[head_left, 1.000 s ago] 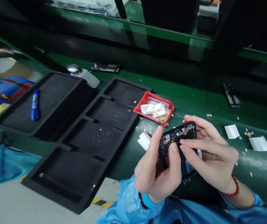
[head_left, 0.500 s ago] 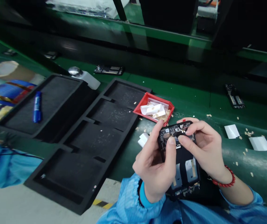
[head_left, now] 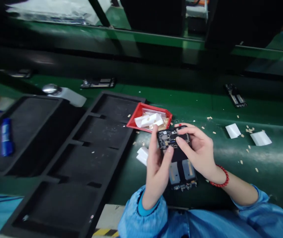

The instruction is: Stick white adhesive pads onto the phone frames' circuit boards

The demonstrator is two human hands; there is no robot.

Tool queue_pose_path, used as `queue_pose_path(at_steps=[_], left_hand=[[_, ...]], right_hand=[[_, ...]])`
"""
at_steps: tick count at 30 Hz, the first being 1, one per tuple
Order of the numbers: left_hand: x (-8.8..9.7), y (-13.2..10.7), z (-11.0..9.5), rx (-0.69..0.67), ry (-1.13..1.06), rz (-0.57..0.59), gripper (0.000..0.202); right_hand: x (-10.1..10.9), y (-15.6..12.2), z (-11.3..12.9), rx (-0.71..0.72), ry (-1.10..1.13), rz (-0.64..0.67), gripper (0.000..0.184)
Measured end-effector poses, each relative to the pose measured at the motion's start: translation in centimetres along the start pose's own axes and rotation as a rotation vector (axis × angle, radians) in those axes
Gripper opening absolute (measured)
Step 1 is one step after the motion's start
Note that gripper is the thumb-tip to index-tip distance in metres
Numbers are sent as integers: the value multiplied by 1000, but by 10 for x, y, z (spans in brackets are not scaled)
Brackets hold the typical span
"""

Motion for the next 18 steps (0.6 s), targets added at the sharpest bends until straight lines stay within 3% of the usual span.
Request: queue_pose_path(at_steps=[2,5,8,10,12,15,18], left_hand=[[11,2,12,74,52,-20,67],[44,2,21,124,139,-181,74],[65,3,20,89,312,-247,36],[62,6,21,60,401,-186,19],[52,9,24,72,414,-107,21],[35,10,29,120,408,-28,21],[16,11,24,112,460,64,25]], right_hand=[[21,5,2,13,-86,55,19],[73,12,8,4,-340,130,23],[98,7,-21,-230,-522,495,33],[97,-5,-43,-339,-536,727,41],[87,-11,-59,-353,-520,839,32],[67,-11,-68,-336,-490,876,9],[51,-8,-53,-310,-475,863,15]])
Point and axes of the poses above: each hand's wrist, its own y-axis towards the middle knuckle, its own x-axis out of the back of the hand, z = x × y, the point moved 9 cm from there along y, towards the middle knuckle, and after that the axes turned 11 degrees about y, right-handed, at the moved point
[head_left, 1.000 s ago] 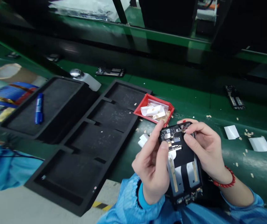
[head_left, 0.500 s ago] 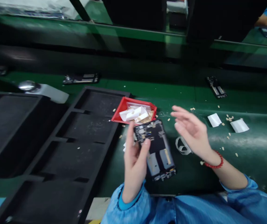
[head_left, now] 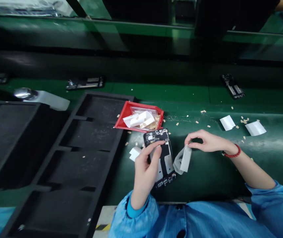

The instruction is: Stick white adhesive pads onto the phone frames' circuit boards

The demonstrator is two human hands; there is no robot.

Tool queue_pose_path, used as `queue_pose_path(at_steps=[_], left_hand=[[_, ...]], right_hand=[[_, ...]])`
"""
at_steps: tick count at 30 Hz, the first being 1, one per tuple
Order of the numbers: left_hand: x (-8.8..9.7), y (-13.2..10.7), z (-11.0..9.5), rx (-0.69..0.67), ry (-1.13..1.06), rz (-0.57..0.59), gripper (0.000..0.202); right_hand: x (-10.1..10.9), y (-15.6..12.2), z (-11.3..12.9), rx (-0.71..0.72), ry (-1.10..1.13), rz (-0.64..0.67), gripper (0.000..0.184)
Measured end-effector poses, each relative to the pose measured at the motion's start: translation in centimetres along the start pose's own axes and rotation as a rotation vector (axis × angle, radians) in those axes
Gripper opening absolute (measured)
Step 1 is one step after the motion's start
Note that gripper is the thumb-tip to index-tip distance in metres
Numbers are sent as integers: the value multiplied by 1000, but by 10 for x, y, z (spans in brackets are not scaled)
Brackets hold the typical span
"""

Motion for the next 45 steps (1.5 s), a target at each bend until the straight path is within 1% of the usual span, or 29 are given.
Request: queue_pose_path(at_steps=[3,6,9,13,15,21,25,28,32,35,39,42,45], left_hand=[[-17,1,-16,-79,36,114,28],[-31,-1,-29,-147,29,192,24],[-40,-3,-34,-163,9,198,14],[-41,-7,-35,-154,10,163,14],[-41,-8,-37,-168,28,157,14],[-40,-8,-35,-159,26,147,15],[-39,-7,-33,-149,19,131,15],[-39,-7,-33,-138,15,125,16],[-39,-8,-33,-136,16,127,15],[-39,-9,-35,-145,16,123,15],[-40,-11,-36,-156,21,123,15],[-42,-10,-34,-145,46,136,16],[-46,-7,-30,-127,64,151,17]], right_hand=[[4,-3,30,56,-56,-43,23],[7,-6,52,144,-156,-154,21],[8,-10,57,192,-226,-279,17],[5,-17,60,272,-358,-344,15],[3,-20,64,295,-446,-347,16],[-4,-21,69,269,-602,-306,16],[-9,-21,70,267,-584,-266,15],[-5,-24,69,258,-538,-300,16],[2,-27,67,262,-521,-370,10],[4,-26,66,289,-541,-394,11],[-1,-27,72,365,-626,-390,11],[-9,-27,75,390,-714,-343,13],[-13,-27,72,353,-667,-285,12]])
Point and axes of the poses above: each hand's wrist, its own y-axis towards the middle knuckle, its own x-axis out of the back of the hand, z = x × y, the point moved 9 cm from there along y, towards the middle knuckle, and after that the axes turned 11 degrees about y, right-handed, at the moved point
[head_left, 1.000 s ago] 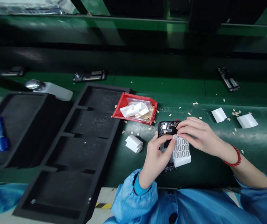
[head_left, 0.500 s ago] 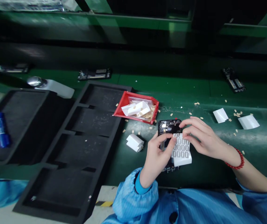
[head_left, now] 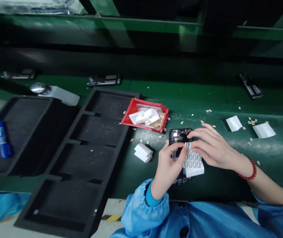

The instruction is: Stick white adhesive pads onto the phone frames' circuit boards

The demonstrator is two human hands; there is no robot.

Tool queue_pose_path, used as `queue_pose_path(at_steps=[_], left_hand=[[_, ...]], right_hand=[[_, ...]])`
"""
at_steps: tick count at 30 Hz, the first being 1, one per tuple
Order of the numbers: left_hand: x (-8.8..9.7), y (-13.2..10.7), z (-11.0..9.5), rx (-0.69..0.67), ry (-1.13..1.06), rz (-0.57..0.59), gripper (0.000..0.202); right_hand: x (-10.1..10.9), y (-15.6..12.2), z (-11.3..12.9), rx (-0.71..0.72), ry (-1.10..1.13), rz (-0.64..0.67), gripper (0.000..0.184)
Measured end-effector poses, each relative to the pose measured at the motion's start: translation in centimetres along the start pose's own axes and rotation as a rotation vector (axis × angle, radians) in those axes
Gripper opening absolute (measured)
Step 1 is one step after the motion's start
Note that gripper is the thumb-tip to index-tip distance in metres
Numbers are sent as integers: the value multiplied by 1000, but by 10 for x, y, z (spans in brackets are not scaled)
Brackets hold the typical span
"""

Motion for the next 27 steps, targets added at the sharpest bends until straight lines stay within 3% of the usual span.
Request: queue_pose_path(at_steps=[4,8,11,14,17,20,24,27], left_hand=[[-12,6,9,34,14,42,18],[-21,15,26,81,12,104,24],[-14,18,38,100,-9,131,31],[8,12,41,113,-108,113,47],[29,-1,42,249,-412,36,68],[30,-14,36,395,-675,-22,70],[4,-20,31,600,-889,6,58],[-21,-20,23,714,-1124,113,47]], right_hand=[[12,0,-6,-121,269,-96,8],[19,-2,-22,-390,832,-254,8],[7,-1,-23,-583,1200,-267,8],[-3,5,-16,-643,1382,-265,6],[-8,14,-9,-598,1451,-274,8],[-12,20,-6,-547,1425,-290,13],[-4,21,-7,-521,1254,-402,15],[6,17,-10,-527,1093,-506,15]])
Point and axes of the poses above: each hand's wrist, its own y-axis towards the middle knuckle, its own x-axis out of the back of the hand, z = x × y, the point moved 9 cm from there along y, towards the middle knuckle, and after that the axes turned 11 degrees about y, right-handed, at the moved point
